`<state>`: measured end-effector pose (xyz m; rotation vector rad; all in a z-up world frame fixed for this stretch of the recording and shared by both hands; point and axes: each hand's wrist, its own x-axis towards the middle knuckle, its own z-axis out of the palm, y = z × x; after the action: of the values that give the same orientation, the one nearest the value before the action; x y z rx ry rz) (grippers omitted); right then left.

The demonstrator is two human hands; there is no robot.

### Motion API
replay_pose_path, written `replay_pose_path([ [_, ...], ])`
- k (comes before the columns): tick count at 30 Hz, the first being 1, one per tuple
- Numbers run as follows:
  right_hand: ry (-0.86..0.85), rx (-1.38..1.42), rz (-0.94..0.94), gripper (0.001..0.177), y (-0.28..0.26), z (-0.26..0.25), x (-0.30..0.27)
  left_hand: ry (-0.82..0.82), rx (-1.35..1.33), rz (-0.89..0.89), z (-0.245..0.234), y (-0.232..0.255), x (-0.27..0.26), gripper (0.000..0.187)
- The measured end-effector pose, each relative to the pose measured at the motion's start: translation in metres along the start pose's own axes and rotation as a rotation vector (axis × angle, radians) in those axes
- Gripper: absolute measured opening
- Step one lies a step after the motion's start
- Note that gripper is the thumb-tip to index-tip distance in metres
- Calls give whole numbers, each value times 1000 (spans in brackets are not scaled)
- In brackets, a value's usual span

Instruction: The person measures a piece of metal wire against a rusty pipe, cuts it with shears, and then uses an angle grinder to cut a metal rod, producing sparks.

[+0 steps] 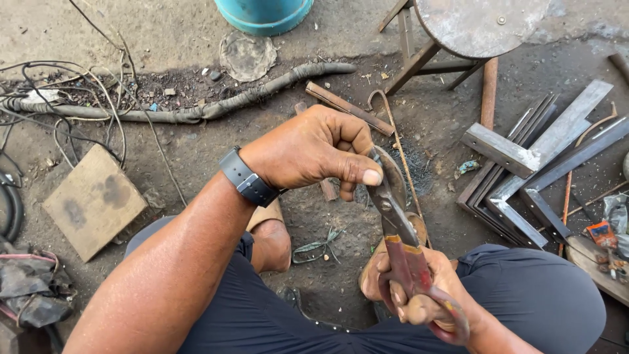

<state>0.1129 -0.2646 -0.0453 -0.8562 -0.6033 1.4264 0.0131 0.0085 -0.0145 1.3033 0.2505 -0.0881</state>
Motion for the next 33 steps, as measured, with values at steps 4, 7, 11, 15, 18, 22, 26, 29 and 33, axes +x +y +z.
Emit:
replay_pose_path([
  [4, -243, -87, 28, 59, -12, 4, 5, -10, 59, -39, 0, 2, -4, 25],
  [7, -265, 180, -71, 112, 40, -43, -10, -15, 13, -12, 4, 3, -7, 24],
  [11, -167, -17, 23, 117, 3, -5, 0, 15, 30, 40, 5, 7, -13, 26],
  [15, -136, 105, 130, 107, 2, 1, 1, 30, 43, 19, 3, 7, -18, 27],
  [18, -193, 13, 44, 121, 14, -13, -1, 9, 93, -1, 4, 11, -16, 25],
  [22, -202, 106, -56, 104, 19, -8, 1, -95, 53, 32, 5, 9, -8, 22],
  [26, -255, 194, -143, 64, 21, -7, 12, -79, 124, 11, 3, 16, -6, 23],
  [29, -117, 105, -103, 55, 11, 2, -2, -62, 161, -32, 2, 14, -5, 24],
  [33, 24, 139, 196, 98, 17, -15, -16, -61, 159, -53, 1, 10, -2, 24],
])
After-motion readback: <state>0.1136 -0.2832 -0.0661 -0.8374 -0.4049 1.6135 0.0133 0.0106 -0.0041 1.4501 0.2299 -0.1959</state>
